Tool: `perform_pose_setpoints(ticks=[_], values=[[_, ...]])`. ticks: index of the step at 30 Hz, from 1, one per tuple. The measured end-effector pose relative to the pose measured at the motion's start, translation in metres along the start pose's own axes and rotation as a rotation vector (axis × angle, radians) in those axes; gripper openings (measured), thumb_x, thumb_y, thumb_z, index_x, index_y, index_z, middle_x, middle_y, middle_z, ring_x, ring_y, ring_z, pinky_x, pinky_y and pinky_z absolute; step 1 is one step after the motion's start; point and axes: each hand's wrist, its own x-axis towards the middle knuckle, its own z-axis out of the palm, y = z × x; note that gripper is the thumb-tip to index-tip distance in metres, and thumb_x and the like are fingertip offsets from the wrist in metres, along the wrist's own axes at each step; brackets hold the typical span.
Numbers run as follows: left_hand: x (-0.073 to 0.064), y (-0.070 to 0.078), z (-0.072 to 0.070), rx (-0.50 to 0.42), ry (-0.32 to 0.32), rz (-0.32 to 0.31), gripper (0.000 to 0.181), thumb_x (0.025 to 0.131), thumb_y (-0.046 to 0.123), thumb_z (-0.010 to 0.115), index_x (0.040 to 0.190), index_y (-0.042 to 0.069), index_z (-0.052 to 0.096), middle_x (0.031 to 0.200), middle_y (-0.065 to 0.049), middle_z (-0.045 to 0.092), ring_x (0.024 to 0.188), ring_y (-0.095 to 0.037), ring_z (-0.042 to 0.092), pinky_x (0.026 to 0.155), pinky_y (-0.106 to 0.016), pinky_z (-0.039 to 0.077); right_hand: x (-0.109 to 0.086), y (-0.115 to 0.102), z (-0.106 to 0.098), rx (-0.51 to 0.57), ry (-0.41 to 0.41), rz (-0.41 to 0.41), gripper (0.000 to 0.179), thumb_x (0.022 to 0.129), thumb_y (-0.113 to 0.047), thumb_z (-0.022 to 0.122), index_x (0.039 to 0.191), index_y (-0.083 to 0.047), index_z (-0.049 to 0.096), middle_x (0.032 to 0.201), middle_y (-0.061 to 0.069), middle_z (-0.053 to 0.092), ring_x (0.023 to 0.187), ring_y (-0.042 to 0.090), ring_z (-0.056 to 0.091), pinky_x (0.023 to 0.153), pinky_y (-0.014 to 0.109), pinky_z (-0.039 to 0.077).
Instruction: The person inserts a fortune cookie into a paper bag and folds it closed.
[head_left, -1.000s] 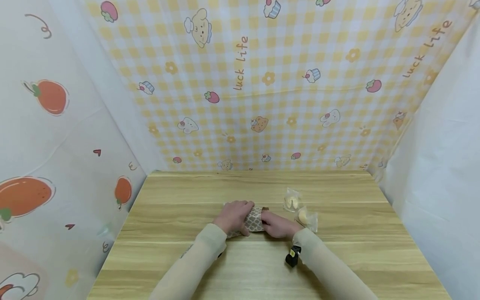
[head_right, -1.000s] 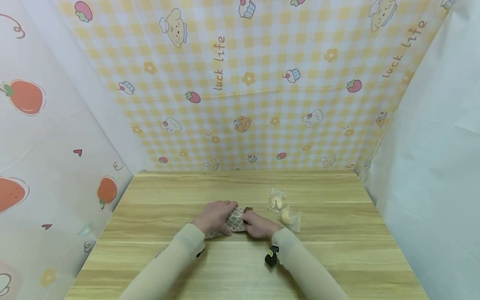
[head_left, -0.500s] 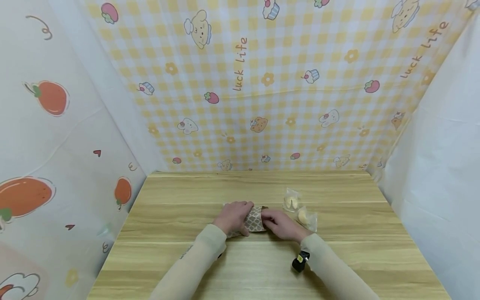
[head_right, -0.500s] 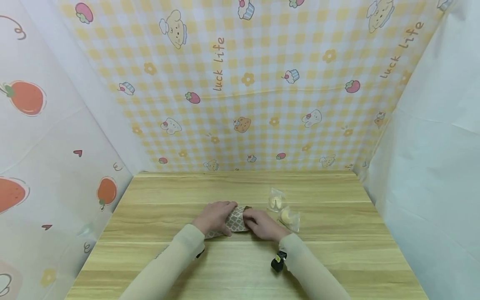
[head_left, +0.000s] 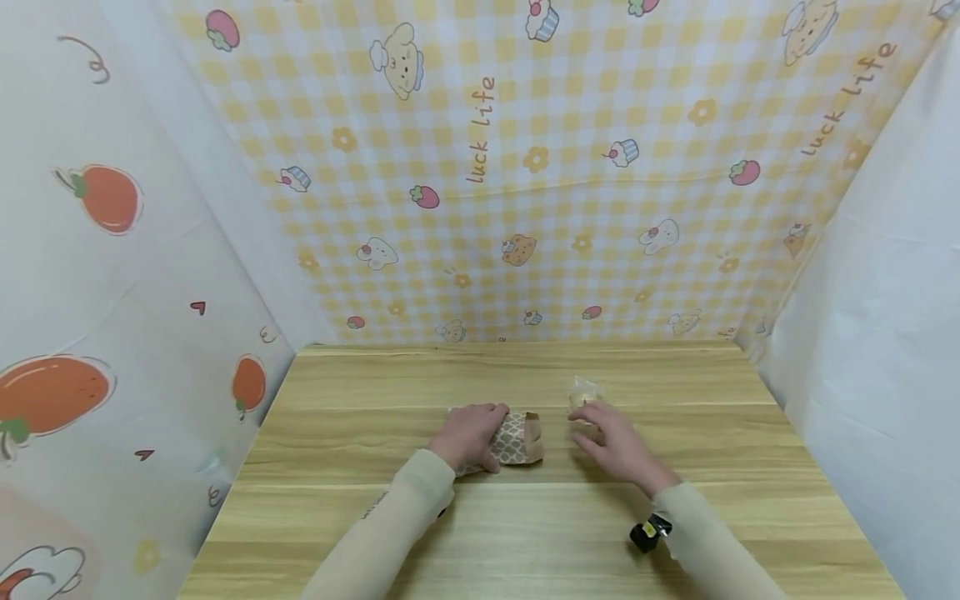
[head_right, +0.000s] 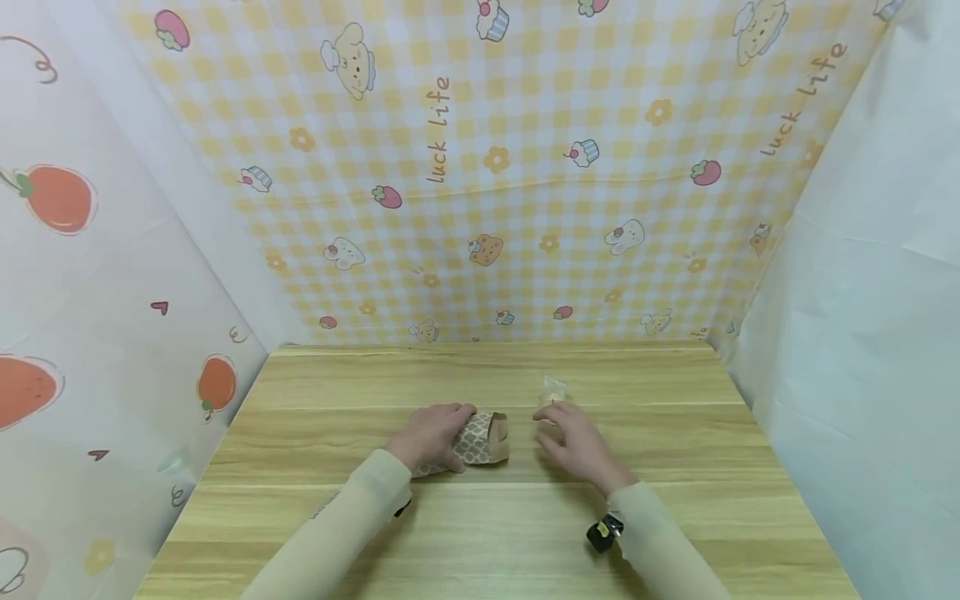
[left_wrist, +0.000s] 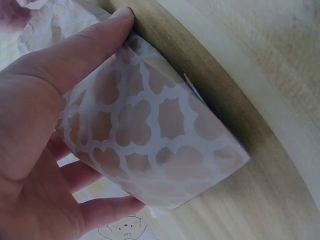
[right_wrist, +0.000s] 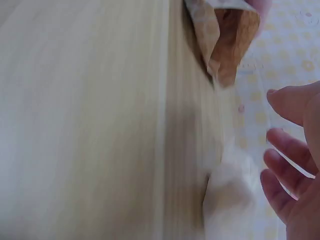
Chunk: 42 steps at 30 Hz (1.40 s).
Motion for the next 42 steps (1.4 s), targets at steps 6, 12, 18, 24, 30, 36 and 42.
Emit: perform_pose_setpoints(ticks=[6,12,18,24,30,36,42], values=[[0.002,0.000,0.004,-0.004,-0.004,-0.007,0.088,0.067,0.042,0.100,0.139,0.016,0.055,0.128,-0.002,0.069,0.113,-0.025,0.068,0.095,-0.048,0.057,-0.026,0.020,-0.017,-0.159,0.103,0.017,0.045,0.085,-0.010,0.086,0.125,0.001,0.069,0.128,0.025,0.065,0.119,0.045,0.057,0.095,0.066,0.052],[0.002,0.000,0.004,-0.007,-0.008,-0.013,0.088,0.067,0.041,0.100,0.138,0.016,0.055,0.128,-0.002,0.069,0.113,-0.025,0.068,0.096,-0.048,0.057,-0.049,0.035,-0.029,-0.216,0.035,0.180,0.069,0.086,-0.028,0.087,0.140,0.004,0.058,0.133,0.028,0.060,0.123,0.051,0.053,0.100,0.069,0.047],[0.003,0.000,0.005,0.008,-0.005,-0.006,0.085,0.067,0.042,0.100,0.135,0.016,0.056,0.123,-0.002,0.070,0.109,-0.023,0.068,0.093,-0.045,0.058,-0.063,0.041,-0.029,-0.219,-0.028,0.205,0.068,0.085,-0.030,0.089,0.139,0.001,0.061,0.130,0.025,0.064,0.120,0.049,0.058,0.098,0.067,0.050],[0.003,0.000,0.005,0.018,-0.001,0.004,0.082,0.066,0.042,0.100,0.131,0.017,0.056,0.120,-0.001,0.070,0.105,-0.022,0.068,0.091,-0.043,0.059,-0.065,0.040,-0.028,-0.203,-0.005,0.187,0.056,0.084,-0.016,0.088,0.133,0.001,0.066,0.124,0.024,0.067,0.113,0.047,0.063,0.096,0.065,0.052],[0.004,0.000,0.003,0.032,0.008,0.002,0.080,0.065,0.042,0.100,0.127,0.017,0.056,0.114,0.000,0.070,0.100,-0.020,0.068,0.085,-0.041,0.059,-0.063,0.038,-0.030,-0.154,-0.001,0.208,0.051,0.083,-0.011,0.088,0.129,0.000,0.068,0.114,0.016,0.070,0.094,0.027,0.068,0.080,0.045,0.060],[0.004,0.000,0.003,0.030,0.009,0.007,0.078,0.066,0.042,0.100,0.126,0.017,0.057,0.113,0.001,0.070,0.099,-0.020,0.068,0.084,-0.040,0.059,-0.062,0.033,-0.031,-0.080,0.024,0.228,0.046,0.084,-0.010,0.088,0.124,-0.001,0.069,0.109,0.012,0.069,0.086,0.018,0.069,0.071,0.030,0.061],[0.003,0.001,0.003,0.031,0.006,0.005,0.079,0.066,0.041,0.100,0.127,0.017,0.057,0.115,0.000,0.070,0.101,-0.021,0.068,0.086,-0.040,0.058,-0.061,0.031,-0.027,-0.034,0.074,0.178,0.043,0.081,-0.009,0.090,0.118,-0.002,0.069,0.108,0.012,0.069,0.084,0.023,0.074,0.072,0.032,0.063]])
